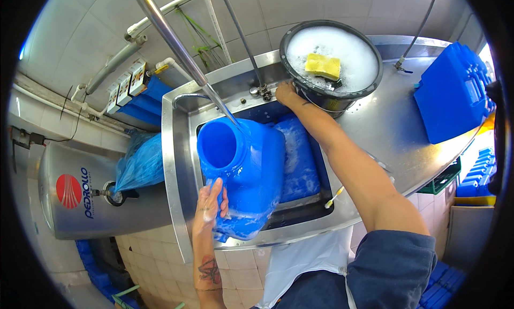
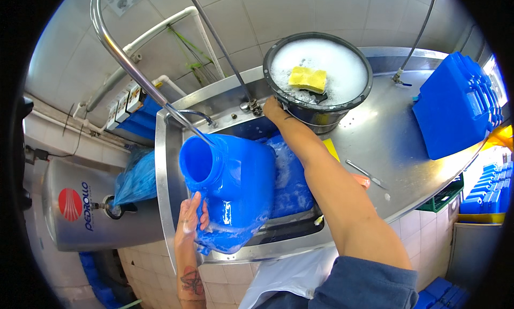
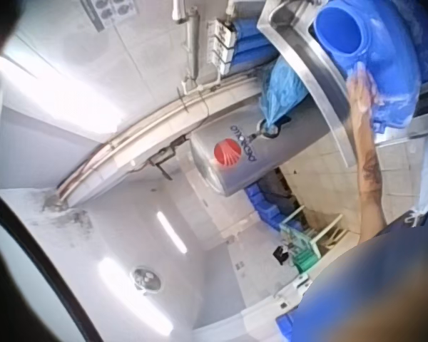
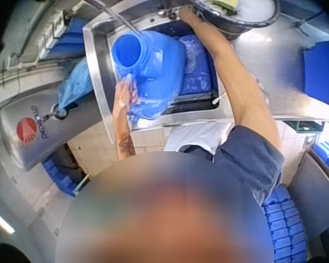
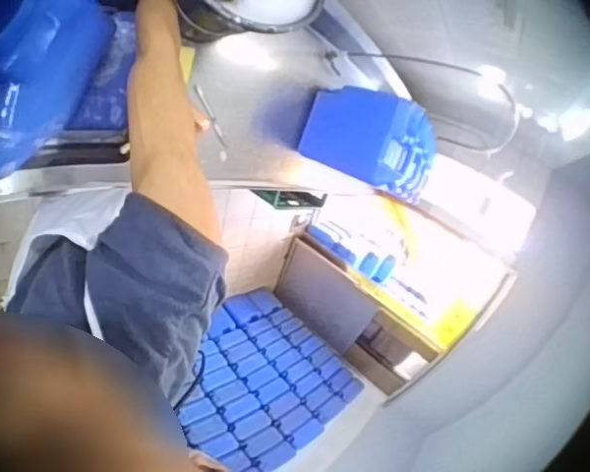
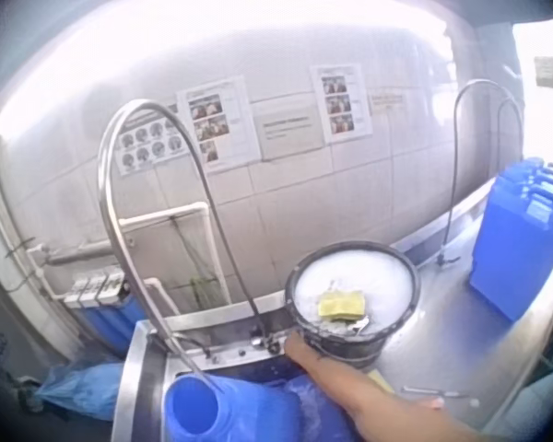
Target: The person repeatedly washes large blue plastic containers in a stainless steel sink. They scrub the containers with a sponge, rinse them under running water, and place them on a nearby counter. The person handles multiple containers one at a time, moving them between the sink and the counter.
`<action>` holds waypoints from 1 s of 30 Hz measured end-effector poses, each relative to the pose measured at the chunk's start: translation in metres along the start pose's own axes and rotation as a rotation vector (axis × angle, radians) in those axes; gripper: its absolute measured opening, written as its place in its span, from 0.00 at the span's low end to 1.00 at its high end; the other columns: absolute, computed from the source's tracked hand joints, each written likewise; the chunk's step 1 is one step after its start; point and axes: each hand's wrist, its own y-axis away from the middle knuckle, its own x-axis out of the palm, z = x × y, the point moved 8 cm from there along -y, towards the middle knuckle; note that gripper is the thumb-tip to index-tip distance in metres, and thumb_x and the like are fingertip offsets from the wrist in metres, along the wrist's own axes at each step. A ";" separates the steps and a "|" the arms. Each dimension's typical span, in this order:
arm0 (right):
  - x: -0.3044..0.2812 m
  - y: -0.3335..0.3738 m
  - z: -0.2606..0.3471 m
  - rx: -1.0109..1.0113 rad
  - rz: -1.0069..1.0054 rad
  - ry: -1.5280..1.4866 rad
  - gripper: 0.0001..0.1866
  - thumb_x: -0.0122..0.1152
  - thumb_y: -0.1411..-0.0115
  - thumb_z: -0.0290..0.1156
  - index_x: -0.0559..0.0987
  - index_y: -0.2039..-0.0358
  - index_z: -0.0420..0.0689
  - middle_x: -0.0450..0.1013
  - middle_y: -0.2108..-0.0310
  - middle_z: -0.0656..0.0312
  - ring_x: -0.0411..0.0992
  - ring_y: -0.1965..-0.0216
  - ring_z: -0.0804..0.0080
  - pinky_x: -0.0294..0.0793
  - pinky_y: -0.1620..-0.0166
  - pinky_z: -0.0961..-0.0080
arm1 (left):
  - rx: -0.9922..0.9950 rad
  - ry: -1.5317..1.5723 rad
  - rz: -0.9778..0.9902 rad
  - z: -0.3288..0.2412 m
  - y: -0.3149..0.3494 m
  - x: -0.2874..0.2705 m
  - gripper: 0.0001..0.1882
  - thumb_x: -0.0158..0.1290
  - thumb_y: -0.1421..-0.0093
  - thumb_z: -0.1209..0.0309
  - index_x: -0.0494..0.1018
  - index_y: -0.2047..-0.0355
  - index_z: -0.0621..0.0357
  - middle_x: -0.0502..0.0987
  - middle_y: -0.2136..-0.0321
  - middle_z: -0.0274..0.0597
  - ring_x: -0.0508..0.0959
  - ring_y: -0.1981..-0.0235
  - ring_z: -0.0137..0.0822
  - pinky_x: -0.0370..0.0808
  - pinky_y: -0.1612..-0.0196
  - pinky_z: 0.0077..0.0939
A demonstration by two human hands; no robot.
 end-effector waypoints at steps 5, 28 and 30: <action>0.000 -0.006 -0.007 0.093 -0.085 -0.122 0.18 0.49 0.37 0.33 0.79 0.50 0.45 0.66 0.41 0.55 0.60 0.38 0.56 0.58 0.39 0.49 | -0.008 0.013 -0.010 -0.013 -0.018 0.017 0.26 0.49 0.34 0.48 0.66 0.77 0.58 0.64 0.89 0.35 0.63 0.92 0.27 0.59 0.88 0.21; -0.183 0.206 0.034 -0.363 -0.760 -0.959 0.11 0.55 0.39 0.29 0.76 0.60 0.36 0.75 0.64 0.51 0.75 0.62 0.63 0.75 0.60 0.67 | -0.127 0.305 0.177 -0.021 -0.082 0.050 0.24 0.50 0.36 0.48 0.70 0.69 0.60 0.70 0.83 0.38 0.70 0.84 0.31 0.67 0.79 0.24; -0.201 0.231 0.052 -0.574 -0.614 -1.263 0.11 0.57 0.38 0.32 0.77 0.63 0.36 0.76 0.73 0.56 0.75 0.73 0.70 0.76 0.67 0.71 | -0.177 0.345 0.234 -0.024 -0.084 0.068 0.23 0.50 0.36 0.48 0.71 0.68 0.59 0.71 0.83 0.38 0.71 0.83 0.31 0.68 0.78 0.24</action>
